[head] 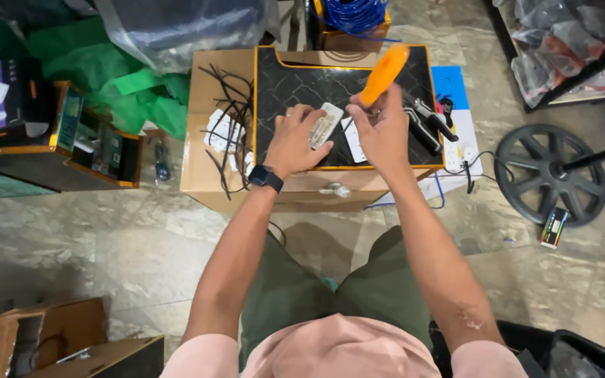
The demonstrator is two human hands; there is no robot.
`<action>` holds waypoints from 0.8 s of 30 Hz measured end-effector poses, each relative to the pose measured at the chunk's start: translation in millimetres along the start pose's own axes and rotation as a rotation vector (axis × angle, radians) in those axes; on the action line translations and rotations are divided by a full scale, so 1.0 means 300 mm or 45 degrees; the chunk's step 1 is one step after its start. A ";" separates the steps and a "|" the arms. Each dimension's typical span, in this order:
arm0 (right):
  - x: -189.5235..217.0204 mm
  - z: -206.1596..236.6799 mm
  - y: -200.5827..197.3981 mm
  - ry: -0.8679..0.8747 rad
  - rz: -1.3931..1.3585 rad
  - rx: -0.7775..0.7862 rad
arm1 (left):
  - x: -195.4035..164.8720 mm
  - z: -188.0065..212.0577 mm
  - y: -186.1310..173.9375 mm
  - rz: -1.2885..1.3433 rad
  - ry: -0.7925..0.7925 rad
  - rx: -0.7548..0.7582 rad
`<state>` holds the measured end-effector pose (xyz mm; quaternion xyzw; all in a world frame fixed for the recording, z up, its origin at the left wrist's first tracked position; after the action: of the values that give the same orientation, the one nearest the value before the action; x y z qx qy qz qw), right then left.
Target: The person sits on the floor at a low table and repairs power strips. They open the casing of a white power strip by hand, use a screwdriver to unscrew and pry components, sort through loose wires and parts on the table, and continue unscrewing and reassembling the power strip casings.
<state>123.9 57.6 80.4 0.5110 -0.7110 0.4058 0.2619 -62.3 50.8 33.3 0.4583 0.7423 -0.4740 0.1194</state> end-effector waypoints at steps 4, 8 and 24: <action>0.012 -0.047 0.025 -0.028 -0.006 0.047 | 0.004 0.005 -0.003 0.068 -0.013 -0.039; 0.014 -0.096 0.007 -0.016 -0.021 0.079 | 0.007 0.001 0.003 0.108 -0.025 -0.016; 0.010 -0.122 0.059 -0.171 0.109 0.155 | -0.011 0.000 -0.005 0.096 0.065 -0.056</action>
<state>104.5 89.6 96.9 0.5212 -0.7222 0.4239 0.1648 -61.6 48.7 36.3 0.4951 0.7375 -0.4410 0.1284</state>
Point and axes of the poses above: each hand's wrist, its own z-axis away from the middle knuckle, its own y-axis out of the palm, x = y × z, the point moved 5 cm from there along -z, towards the middle knuckle, and after that the axes turned 10 degrees about z, right-handed, at the moved point
